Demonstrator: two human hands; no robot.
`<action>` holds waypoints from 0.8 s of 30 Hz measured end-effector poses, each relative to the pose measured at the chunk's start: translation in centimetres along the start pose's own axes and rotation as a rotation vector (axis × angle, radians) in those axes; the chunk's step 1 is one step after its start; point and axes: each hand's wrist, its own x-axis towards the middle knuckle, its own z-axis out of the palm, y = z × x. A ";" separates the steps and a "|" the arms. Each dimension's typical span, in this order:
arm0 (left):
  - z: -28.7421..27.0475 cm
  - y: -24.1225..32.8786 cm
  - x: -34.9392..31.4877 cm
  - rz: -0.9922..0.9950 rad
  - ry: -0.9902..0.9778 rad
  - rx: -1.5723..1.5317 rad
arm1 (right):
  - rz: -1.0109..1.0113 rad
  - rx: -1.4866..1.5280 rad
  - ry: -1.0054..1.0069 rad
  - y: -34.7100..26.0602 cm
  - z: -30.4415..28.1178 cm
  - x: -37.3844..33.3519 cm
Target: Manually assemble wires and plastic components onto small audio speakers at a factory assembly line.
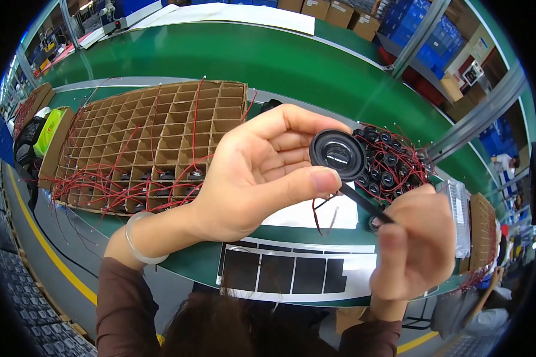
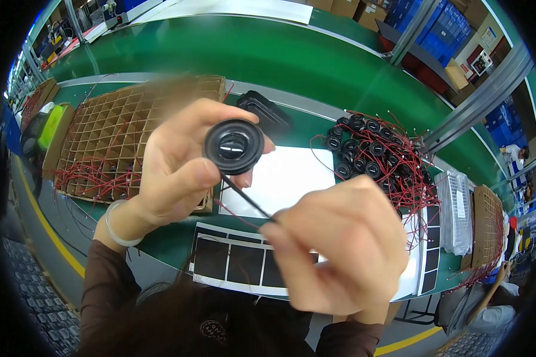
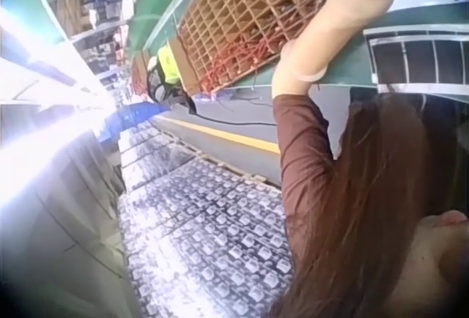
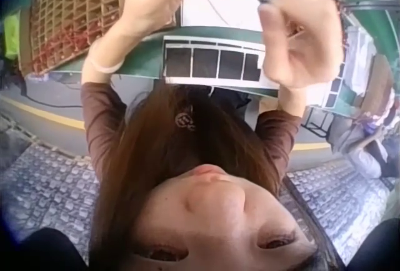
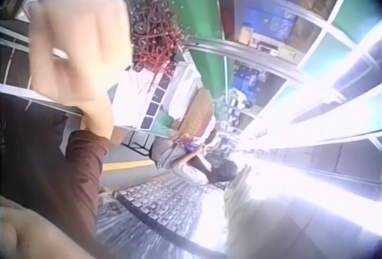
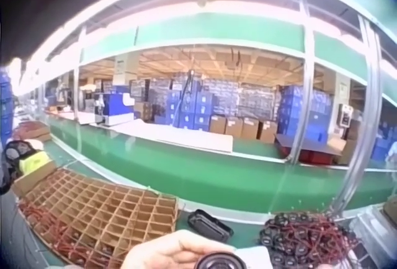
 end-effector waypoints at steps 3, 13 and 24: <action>0.4 0.2 -0.1 -0.013 -0.016 -0.018 | 0.014 -0.067 0.005 0.6 -0.7 0.5; 0.6 0.7 -0.6 -0.192 -0.050 -0.059 | 0.011 0.031 -0.091 2.1 -0.7 0.5; 0.2 0.2 0.0 -0.133 0.002 0.059 | -0.026 -0.003 -0.107 1.5 -0.4 -0.1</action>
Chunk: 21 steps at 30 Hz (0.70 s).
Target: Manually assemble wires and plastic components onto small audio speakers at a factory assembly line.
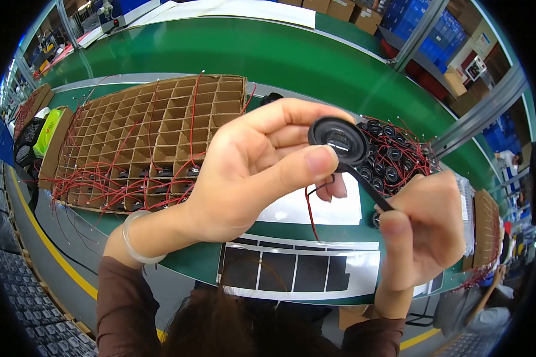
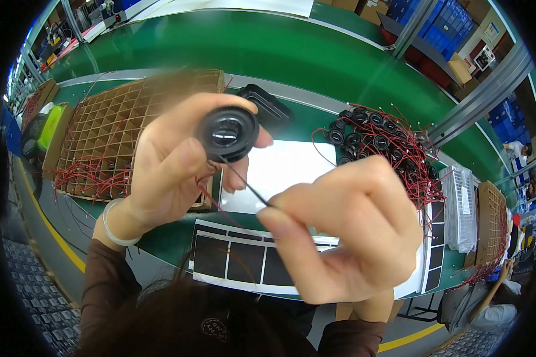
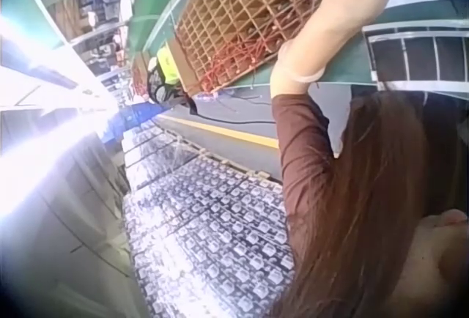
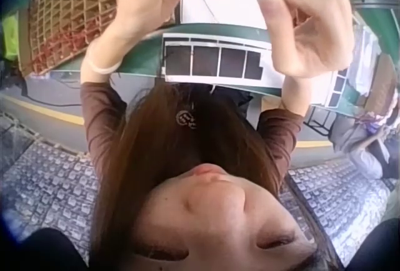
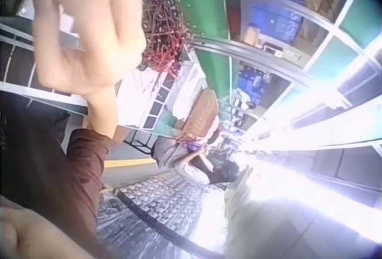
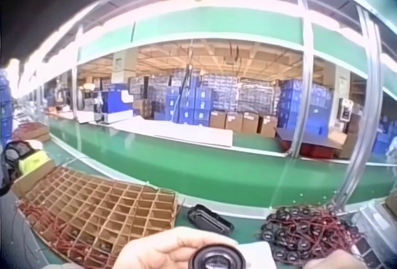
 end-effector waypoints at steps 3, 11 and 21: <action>0.0 -0.2 0.2 0.070 0.021 -0.003 | 0.044 -0.025 0.018 -0.4 0.1 -0.2; 0.2 0.2 -0.2 0.015 -0.163 -0.099 | 0.098 -0.009 0.021 -0.4 -0.3 0.2; 0.4 0.1 -0.4 -0.028 -0.162 -0.152 | 0.152 0.062 -0.017 -0.2 -0.3 0.5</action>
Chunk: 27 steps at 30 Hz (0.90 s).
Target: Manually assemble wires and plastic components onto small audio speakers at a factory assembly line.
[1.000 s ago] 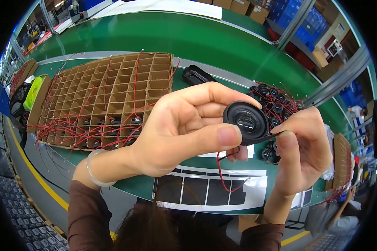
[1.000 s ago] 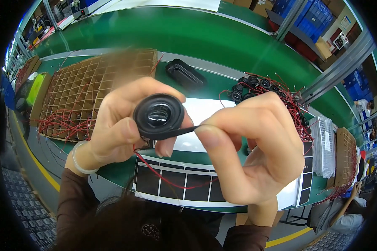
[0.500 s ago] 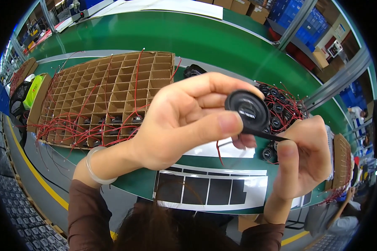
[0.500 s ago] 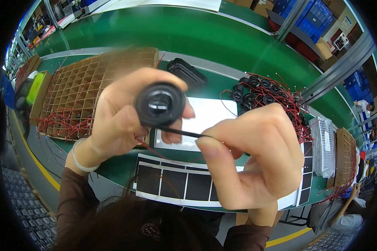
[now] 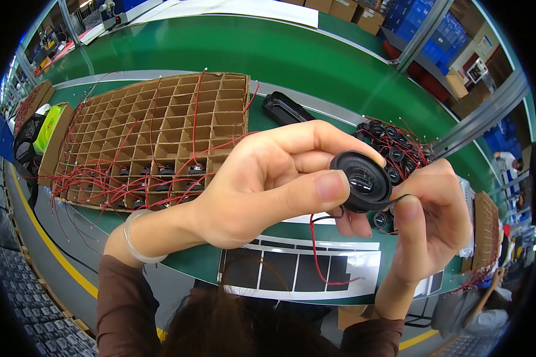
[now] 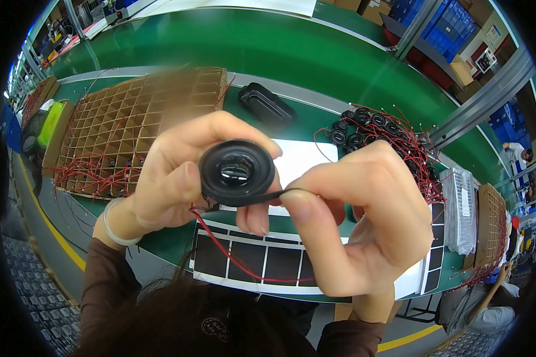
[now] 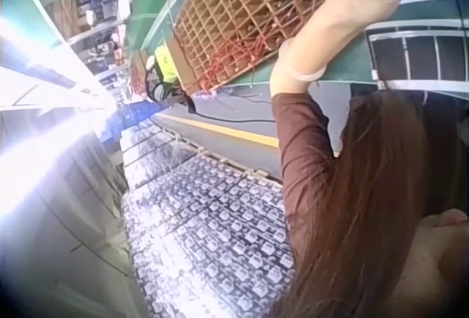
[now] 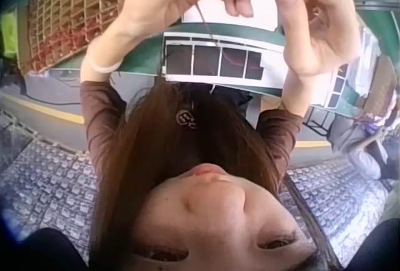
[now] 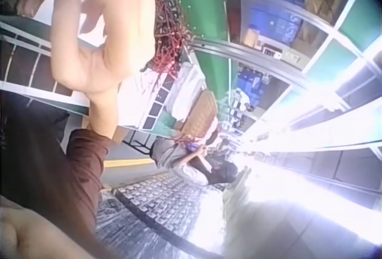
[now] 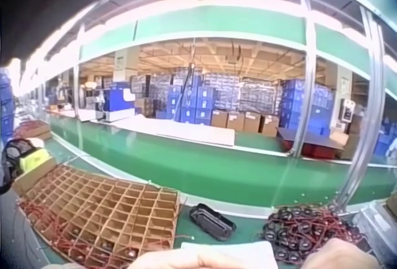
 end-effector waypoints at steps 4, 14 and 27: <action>-0.1 -0.2 0.2 -0.027 -0.035 -0.013 | -0.017 0.015 -0.016 0.5 0.0 0.0; 0.0 0.2 0.0 -0.074 0.006 0.047 | 0.101 0.008 0.146 0.4 0.7 -0.2; 0.2 0.2 -0.5 0.058 0.113 0.180 | 0.000 -0.257 0.087 -0.8 2.0 -0.8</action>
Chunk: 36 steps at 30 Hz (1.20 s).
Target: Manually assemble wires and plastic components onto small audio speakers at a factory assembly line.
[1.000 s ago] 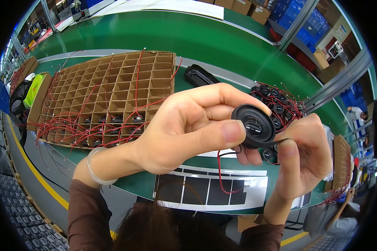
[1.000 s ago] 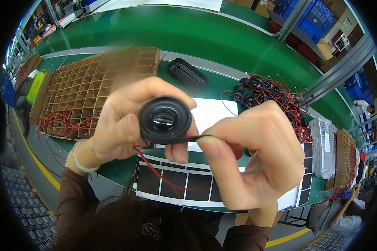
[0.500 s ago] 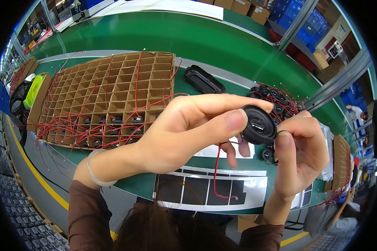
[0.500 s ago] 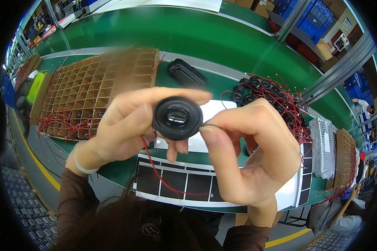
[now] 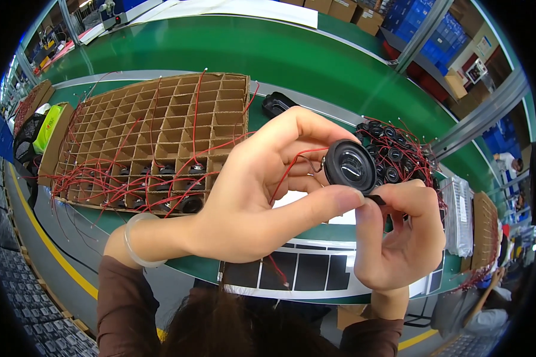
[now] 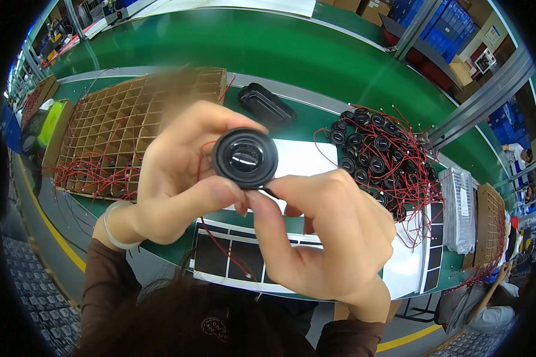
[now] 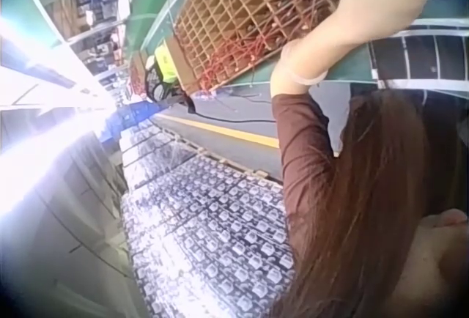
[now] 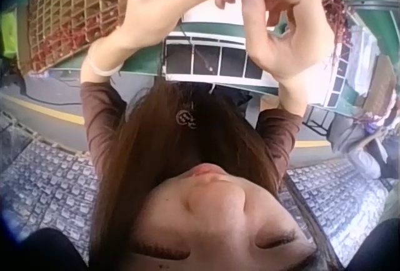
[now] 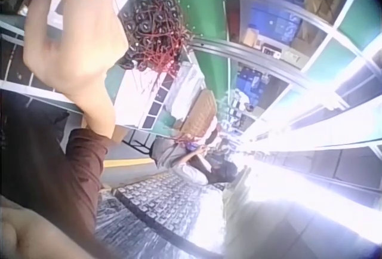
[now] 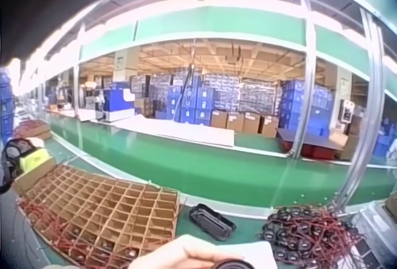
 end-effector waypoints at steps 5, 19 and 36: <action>0.4 0.1 -0.1 0.087 0.004 0.021 | -0.147 -0.113 -0.016 0.0 -0.7 -0.1; -0.1 -0.3 0.2 0.063 0.031 -0.128 | 0.154 0.278 -0.081 0.0 -1.0 0.2; -0.5 -0.4 0.5 0.036 -0.051 -0.223 | 0.101 0.265 -0.087 0.1 -1.4 0.7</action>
